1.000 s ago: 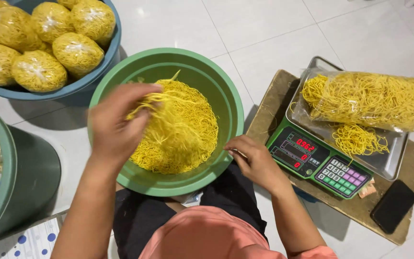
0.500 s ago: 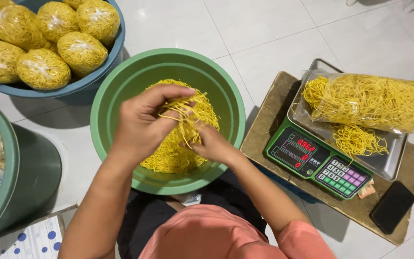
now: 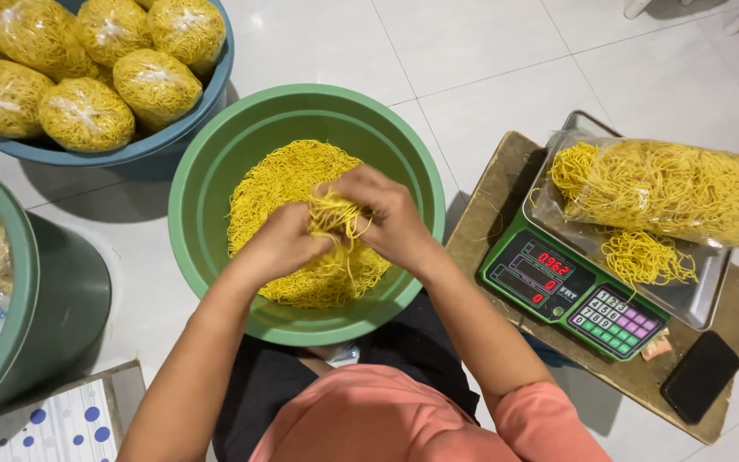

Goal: The person is taking handfuls of yellow noodles from a large basin, filling plastic bags, and weighing them on a digital scale.

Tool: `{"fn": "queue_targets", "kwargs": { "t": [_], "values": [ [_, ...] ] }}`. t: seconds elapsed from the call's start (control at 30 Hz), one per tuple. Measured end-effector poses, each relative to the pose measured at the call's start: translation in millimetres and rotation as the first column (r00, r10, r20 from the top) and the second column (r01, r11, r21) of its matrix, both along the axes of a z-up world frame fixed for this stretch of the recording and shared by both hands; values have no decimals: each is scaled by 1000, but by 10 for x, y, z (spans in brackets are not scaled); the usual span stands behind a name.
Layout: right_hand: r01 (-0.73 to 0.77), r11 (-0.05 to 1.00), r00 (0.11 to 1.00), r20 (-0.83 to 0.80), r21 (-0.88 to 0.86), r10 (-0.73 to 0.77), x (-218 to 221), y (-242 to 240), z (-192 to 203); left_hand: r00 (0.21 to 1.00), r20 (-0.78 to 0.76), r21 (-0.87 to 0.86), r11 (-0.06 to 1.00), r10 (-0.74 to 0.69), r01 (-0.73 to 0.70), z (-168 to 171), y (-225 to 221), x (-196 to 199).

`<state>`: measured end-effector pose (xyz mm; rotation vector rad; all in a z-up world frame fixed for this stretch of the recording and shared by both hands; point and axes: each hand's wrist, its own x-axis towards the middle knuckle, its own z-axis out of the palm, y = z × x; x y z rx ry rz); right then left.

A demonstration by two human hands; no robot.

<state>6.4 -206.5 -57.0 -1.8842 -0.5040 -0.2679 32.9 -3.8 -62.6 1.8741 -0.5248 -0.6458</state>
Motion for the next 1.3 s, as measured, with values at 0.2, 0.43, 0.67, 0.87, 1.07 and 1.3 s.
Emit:
{"fn": "queue_targets", "kwargs": {
  "t": [0.2, 0.43, 0.67, 0.87, 1.07, 1.3],
  "values": [
    [-71, 842, 973, -147, 535, 175, 183, -175, -841, 952, 266, -285, 956, 152, -73, 223, 102, 72],
    [-35, 912, 965, -225, 410, 138, 19, -52, -1627, 970, -164, -661, 709, 180, -244, 498, -39, 59],
    [118, 989, 706, -693, -86, -145, 56, 103, -2288, 863, -382, -690, 519, 332, -505, 1140, -182, 3],
    [-259, 762, 691, -665, -593, -283, -47, 226, -2536, 877, -312, -785, 421, 365, -455, 1625, -221, 5],
    [-579, 471, 556, -744, -666, -370, -107, 202, -2614, 914, -179, -899, 317, 365, -303, 1878, -114, -3],
    [-308, 786, 527, -784, -536, -329, -97, 197, -1999, 902, -141, -902, 323, 407, -286, 1902, -161, 43]
  ]
}}
